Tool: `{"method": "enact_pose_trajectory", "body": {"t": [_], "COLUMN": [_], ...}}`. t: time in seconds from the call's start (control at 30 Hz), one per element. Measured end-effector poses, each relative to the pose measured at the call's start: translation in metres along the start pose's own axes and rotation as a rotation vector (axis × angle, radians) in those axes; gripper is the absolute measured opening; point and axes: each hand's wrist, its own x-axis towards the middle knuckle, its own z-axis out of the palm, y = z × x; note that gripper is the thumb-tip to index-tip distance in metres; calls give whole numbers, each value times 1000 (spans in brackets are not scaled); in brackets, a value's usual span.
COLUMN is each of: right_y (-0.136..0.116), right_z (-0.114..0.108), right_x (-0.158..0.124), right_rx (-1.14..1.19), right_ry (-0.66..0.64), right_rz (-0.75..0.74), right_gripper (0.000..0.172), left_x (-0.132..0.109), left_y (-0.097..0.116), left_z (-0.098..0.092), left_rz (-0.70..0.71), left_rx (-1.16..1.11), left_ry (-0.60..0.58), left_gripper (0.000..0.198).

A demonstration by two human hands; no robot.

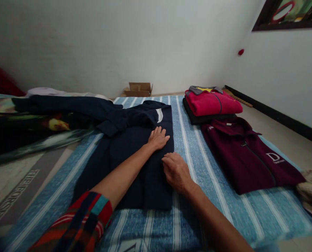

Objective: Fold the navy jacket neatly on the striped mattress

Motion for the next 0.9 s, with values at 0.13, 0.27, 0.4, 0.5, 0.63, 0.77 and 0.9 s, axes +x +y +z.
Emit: {"method": "enact_pose_trajectory", "body": {"t": [0.13,0.27,0.4,0.5,0.63,0.77,0.9], "right_y": [-18,-31,-33,-31,-39,-56,-61], "right_z": [-3,2,13,16,11,16,30], "right_x": [-6,0,-1,-3,-2,-6,-11], "right_rx": [-36,-105,-184,-214,-258,-263,-272], "right_ry": [-65,-274,-393,-432,-435,-425,-438], "right_rz": [-8,18,115,150,177,157,188], "right_gripper": [21,27,39,41,40,45,50], "left_x": [-37,-88,-120,-128,-137,-152,-163], "left_y": [0,-7,-19,-25,-27,-31,-36], "left_z": [-18,-23,-15,-11,-10,-6,0], "left_rz": [104,172,154,150,136,136,146], "left_rx": [13,-27,-70,-94,-182,-273,-290], "left_ry": [-37,-61,-53,-14,52,121,169], "left_gripper": [46,43,41,42,42,42,42]}}
